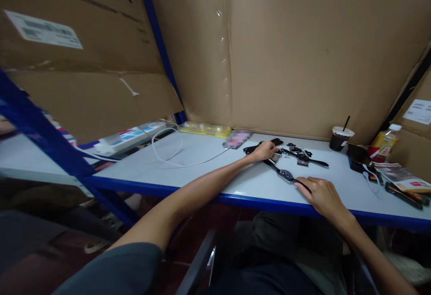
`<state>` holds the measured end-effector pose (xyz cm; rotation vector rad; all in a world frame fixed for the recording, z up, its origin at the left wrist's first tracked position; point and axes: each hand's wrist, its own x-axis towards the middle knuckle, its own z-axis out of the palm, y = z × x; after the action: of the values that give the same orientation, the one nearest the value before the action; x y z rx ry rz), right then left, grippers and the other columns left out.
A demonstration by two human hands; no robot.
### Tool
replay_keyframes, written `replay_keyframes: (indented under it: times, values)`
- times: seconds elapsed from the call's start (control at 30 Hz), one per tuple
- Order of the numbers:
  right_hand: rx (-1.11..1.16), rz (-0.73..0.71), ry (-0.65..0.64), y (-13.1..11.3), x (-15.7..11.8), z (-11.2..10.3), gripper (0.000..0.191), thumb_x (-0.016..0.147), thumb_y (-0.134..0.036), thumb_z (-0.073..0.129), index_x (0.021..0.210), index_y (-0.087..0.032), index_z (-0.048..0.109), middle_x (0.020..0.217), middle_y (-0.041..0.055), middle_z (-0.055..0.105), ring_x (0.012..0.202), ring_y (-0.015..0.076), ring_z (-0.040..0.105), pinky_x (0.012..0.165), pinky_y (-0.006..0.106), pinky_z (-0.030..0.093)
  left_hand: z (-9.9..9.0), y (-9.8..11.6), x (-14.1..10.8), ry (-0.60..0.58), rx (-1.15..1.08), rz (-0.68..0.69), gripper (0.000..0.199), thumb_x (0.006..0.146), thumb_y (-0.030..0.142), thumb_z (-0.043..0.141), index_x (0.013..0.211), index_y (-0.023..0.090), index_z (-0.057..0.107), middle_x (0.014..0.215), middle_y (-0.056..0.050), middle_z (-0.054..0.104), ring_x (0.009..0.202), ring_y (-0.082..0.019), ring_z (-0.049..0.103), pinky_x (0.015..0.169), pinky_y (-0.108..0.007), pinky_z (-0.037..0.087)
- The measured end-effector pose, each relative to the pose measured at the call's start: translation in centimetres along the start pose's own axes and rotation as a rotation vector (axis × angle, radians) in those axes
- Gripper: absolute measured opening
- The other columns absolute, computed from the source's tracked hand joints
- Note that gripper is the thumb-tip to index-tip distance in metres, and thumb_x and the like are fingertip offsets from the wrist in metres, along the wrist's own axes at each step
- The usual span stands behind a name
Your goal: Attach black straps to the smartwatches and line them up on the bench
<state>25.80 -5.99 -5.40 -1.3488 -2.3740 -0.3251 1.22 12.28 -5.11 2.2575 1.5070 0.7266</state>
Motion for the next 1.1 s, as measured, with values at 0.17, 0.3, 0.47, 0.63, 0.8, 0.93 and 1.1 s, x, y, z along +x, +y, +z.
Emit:
replay_keyframes:
  times: [0.17, 0.3, 0.47, 0.63, 0.8, 0.93, 1.1]
  values:
    - [-0.006, 0.004, -0.016, -0.1, 0.0, -0.2, 0.037, 0.104, -0.041, 0.041, 0.113, -0.027, 0.074, 0.084, 0.0045, 0.075, 0.074, 0.0204, 0.070, 0.063, 0.029, 0.040, 0.0, 0.2, -0.2, -0.003, 0.033, -0.012, 0.037, 0.094, 0.042, 0.057, 0.068, 0.016, 0.065, 0.058, 0.000, 0.053, 0.058, -0.014, 0.049, 0.059, -0.026, 0.031]
    - [-0.008, 0.010, -0.029, -0.1, 0.1, -0.2, 0.038, 0.104, -0.042, 0.040, 0.113, -0.028, 0.074, 0.085, 0.0044, 0.076, 0.075, 0.0207, 0.071, 0.063, 0.029, 0.041, -0.1, 0.4, -0.4, -0.003, 0.045, -0.015, 0.036, 0.095, 0.040, 0.057, 0.069, 0.017, 0.066, 0.061, -0.002, 0.057, 0.063, -0.016, 0.056, 0.063, -0.026, 0.035]
    - [-0.016, 0.016, -0.057, -0.1, 0.1, -0.4, 0.038, 0.106, -0.043, 0.040, 0.116, -0.027, 0.073, 0.087, 0.0042, 0.076, 0.078, 0.0216, 0.072, 0.064, 0.029, 0.041, 0.0, 0.6, -0.6, 0.020, 0.036, -0.029, 0.033, 0.095, 0.040, 0.058, 0.073, 0.017, 0.066, 0.066, -0.003, 0.060, 0.068, -0.017, 0.059, 0.064, -0.026, 0.036]
    - [-0.026, 0.035, -0.092, -0.3, 0.1, -0.6, 0.037, 0.106, -0.043, 0.041, 0.118, -0.027, 0.073, 0.090, 0.0042, 0.077, 0.082, 0.0221, 0.073, 0.066, 0.029, 0.042, 0.0, 0.9, -0.8, 0.031, 0.020, -0.040, 0.034, 0.096, 0.041, 0.057, 0.074, 0.017, 0.065, 0.068, -0.004, 0.061, 0.070, -0.017, 0.059, 0.064, -0.025, 0.037]
    - [-0.020, 0.032, -0.091, -0.2, 0.1, -0.5, 0.037, 0.106, -0.042, 0.041, 0.117, -0.027, 0.073, 0.088, 0.0042, 0.077, 0.080, 0.0217, 0.073, 0.065, 0.029, 0.042, -0.3, 1.2, -1.0, 0.021, 0.005, -0.050, 0.030, 0.096, 0.037, 0.055, 0.077, 0.017, 0.064, 0.071, -0.005, 0.063, 0.073, -0.018, 0.061, 0.067, -0.026, 0.039]
    - [-0.011, 0.028, -0.071, -0.3, 0.1, -0.5, 0.038, 0.105, -0.042, 0.041, 0.116, -0.027, 0.073, 0.089, 0.0043, 0.077, 0.080, 0.0221, 0.072, 0.065, 0.029, 0.043, -0.4, 1.3, -1.0, 0.017, -0.027, -0.067, 0.026, 0.095, 0.033, 0.057, 0.077, 0.017, 0.063, 0.074, -0.006, 0.066, 0.077, -0.020, 0.064, 0.070, -0.028, 0.040]
    - [-0.011, 0.025, -0.077, -0.4, 0.2, -0.7, 0.039, 0.106, -0.042, 0.039, 0.115, -0.027, 0.074, 0.089, 0.0044, 0.077, 0.081, 0.0221, 0.072, 0.066, 0.029, 0.043, -0.4, 1.2, -1.0, 0.012, -0.127, -0.088, 0.019, 0.093, 0.028, 0.062, 0.077, 0.017, 0.061, 0.067, -0.004, 0.066, 0.075, -0.020, 0.066, 0.072, -0.028, 0.043]
